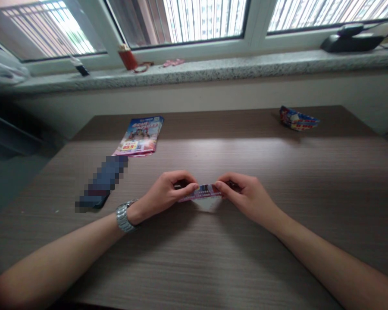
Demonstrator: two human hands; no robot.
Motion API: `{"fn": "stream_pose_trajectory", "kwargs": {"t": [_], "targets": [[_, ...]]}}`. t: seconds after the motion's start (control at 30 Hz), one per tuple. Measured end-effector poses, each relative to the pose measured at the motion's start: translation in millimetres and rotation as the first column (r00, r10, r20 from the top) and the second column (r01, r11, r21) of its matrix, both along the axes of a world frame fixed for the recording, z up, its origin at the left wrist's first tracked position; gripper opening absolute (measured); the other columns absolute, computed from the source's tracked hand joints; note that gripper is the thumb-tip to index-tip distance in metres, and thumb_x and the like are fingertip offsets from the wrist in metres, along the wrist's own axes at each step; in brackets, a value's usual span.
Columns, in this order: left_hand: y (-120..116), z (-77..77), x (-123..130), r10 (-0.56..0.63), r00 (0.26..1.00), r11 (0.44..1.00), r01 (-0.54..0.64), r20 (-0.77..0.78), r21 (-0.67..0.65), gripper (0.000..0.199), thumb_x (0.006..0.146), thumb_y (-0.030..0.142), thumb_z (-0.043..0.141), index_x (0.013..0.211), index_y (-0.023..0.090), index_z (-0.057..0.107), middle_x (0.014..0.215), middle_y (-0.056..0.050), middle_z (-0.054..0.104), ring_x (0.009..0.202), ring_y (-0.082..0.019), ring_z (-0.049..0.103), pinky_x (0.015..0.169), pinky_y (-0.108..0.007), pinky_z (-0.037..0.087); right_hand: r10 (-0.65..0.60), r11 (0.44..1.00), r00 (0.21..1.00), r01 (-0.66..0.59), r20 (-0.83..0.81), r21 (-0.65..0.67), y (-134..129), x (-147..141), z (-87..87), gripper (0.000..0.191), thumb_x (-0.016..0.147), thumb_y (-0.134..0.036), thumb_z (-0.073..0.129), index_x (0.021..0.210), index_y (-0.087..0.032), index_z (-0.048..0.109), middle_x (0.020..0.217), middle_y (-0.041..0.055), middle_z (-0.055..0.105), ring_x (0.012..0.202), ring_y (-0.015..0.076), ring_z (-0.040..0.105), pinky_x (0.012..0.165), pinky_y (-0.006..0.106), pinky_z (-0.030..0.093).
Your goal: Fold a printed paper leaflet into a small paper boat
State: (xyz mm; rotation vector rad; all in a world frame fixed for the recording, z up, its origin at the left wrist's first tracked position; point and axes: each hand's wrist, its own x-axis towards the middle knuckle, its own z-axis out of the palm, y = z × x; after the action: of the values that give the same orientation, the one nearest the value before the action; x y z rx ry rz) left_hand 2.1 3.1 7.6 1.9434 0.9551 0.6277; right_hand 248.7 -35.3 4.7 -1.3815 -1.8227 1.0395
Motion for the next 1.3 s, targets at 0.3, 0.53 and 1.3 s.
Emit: {"fn": "stream_pose_trajectory", "kwargs": {"t": [0.3, 0.53, 1.3], "targets": [[-4, 1.2, 2, -0.035, 0.999, 0.999, 0.036, 0.031, -0.011, 0.021, 0.093, 0.034, 0.064, 0.089, 0.015, 0.071, 0.082, -0.001, 0.069, 0.076, -0.011, 0.059, 0.07, -0.02, 0.044, 0.023, 0.995, 0.999, -0.027, -0.045, -0.093, -4, -8, -2.2, 0.028, 0.089, -0.046, 0.063, 0.09, -0.02, 0.073, 0.075, 0.0022, 0.071, 0.065, 0.0168, 0.061, 0.059, 0.028, 0.047], [-3, 0.8, 2, 0.004, 0.999, 1.0, -0.003, 0.033, -0.02, 0.028, 0.095, 0.039, 0.061, 0.09, 0.014, 0.072, 0.083, -0.002, 0.07, 0.075, -0.012, 0.058, 0.068, -0.021, 0.042, -0.034, 0.997, 0.999, 0.033, -0.014, -0.068, -2, -4, -2.0, 0.03, 0.089, -0.048, 0.063, 0.087, -0.02, 0.074, 0.068, 0.0009, 0.067, 0.059, 0.0153, 0.057, 0.054, 0.027, 0.041], [6, -1.0, -6, 0.069, 0.996, 0.997, -0.067, 0.048, -0.04, 0.033, 0.094, 0.043, 0.062, 0.089, 0.013, 0.075, 0.077, -0.003, 0.072, 0.068, -0.01, 0.059, 0.061, -0.019, 0.042, -0.11, 0.993, 0.993, 0.112, 0.049, -0.025, 4, 5, -1.1, 0.037, 0.086, -0.057, 0.063, 0.084, -0.023, 0.075, 0.066, 0.0015, 0.067, 0.057, 0.0175, 0.055, 0.052, 0.03, 0.041]]}}
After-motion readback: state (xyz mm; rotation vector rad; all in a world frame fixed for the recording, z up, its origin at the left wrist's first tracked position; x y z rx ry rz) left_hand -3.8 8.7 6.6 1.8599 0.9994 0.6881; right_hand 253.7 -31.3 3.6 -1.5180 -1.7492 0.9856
